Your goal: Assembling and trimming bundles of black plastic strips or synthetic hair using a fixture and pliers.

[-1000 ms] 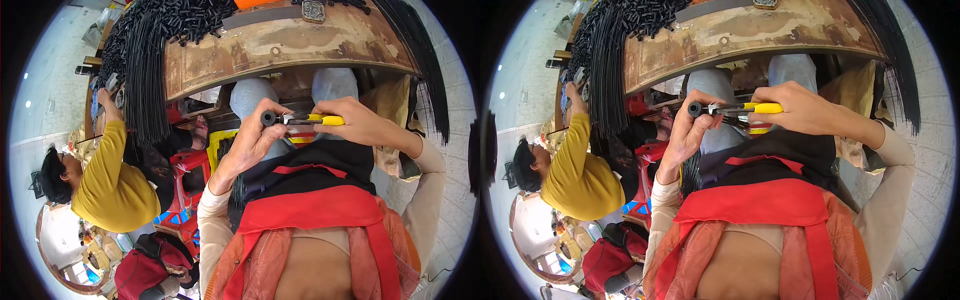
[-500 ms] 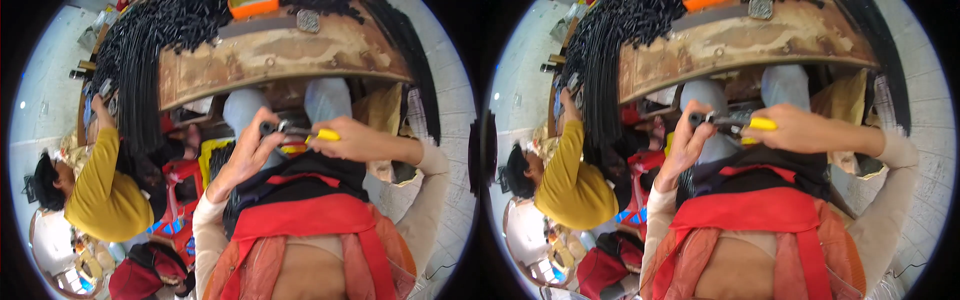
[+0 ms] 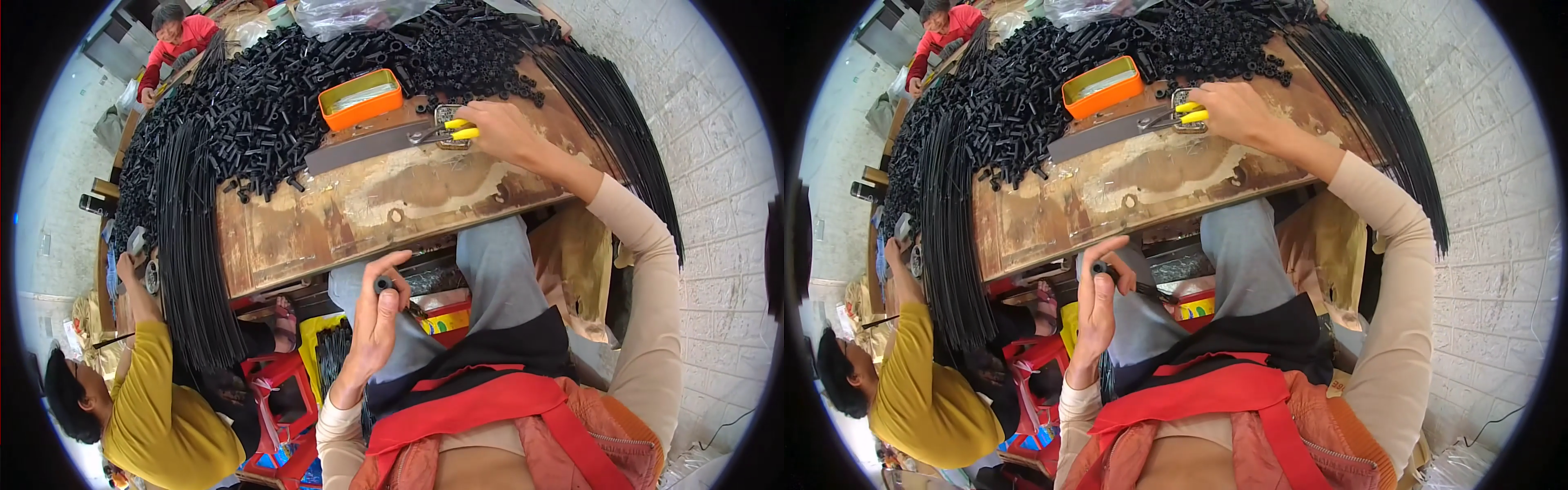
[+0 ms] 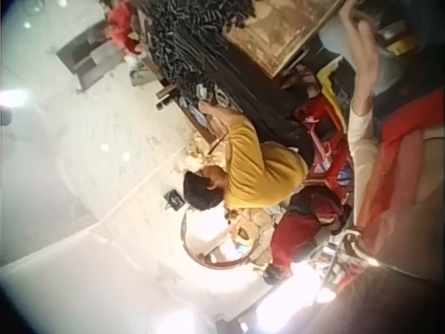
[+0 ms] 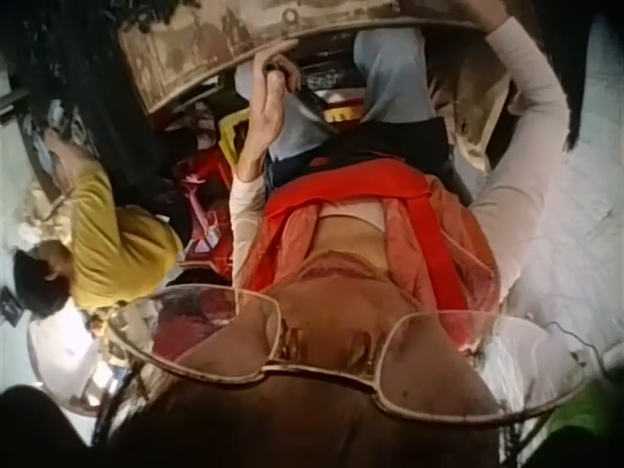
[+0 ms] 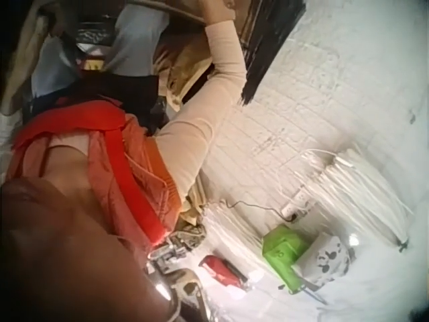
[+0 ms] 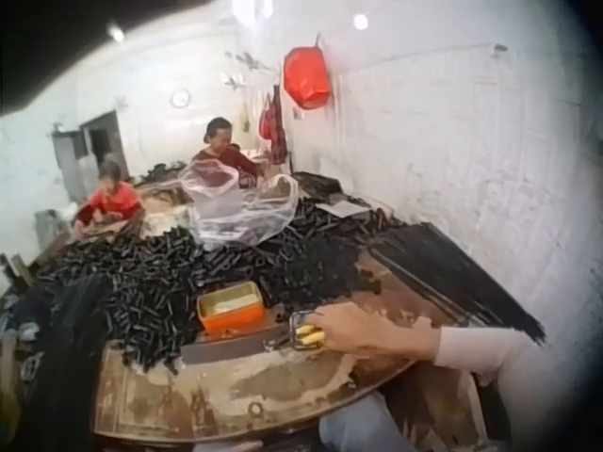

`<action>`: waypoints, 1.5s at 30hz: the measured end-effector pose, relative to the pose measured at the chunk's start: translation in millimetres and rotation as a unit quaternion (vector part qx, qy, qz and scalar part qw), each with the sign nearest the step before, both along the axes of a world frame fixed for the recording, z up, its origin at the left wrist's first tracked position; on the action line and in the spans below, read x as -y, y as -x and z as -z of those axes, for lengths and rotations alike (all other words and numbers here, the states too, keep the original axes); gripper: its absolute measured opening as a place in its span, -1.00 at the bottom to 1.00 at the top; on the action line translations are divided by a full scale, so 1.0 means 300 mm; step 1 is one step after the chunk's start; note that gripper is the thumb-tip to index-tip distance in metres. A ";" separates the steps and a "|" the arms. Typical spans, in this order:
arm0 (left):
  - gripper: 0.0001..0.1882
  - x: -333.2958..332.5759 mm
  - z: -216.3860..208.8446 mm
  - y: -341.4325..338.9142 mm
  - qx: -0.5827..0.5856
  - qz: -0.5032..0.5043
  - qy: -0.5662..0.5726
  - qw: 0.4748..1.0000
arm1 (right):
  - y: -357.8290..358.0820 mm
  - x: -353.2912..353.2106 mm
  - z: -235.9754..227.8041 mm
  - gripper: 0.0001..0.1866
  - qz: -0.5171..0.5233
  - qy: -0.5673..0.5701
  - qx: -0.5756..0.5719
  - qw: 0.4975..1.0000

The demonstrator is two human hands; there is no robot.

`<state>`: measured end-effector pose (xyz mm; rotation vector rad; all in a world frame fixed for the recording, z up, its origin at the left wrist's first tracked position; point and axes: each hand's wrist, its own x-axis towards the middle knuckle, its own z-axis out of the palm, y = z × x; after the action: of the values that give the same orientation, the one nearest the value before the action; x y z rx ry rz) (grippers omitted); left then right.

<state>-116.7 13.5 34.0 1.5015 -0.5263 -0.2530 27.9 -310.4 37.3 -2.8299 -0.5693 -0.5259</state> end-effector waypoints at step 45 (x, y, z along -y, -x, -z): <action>-0.36 0.010 -0.126 0.210 0.031 0.006 0.123 0.992 | 0.688 -0.513 -0.175 -0.73 -0.186 -0.664 -0.346 0.636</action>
<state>-179.7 10.5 71.8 1.2686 -0.5947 -0.1453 -178.5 -156.7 89.8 -1.2157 -0.3150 0.2345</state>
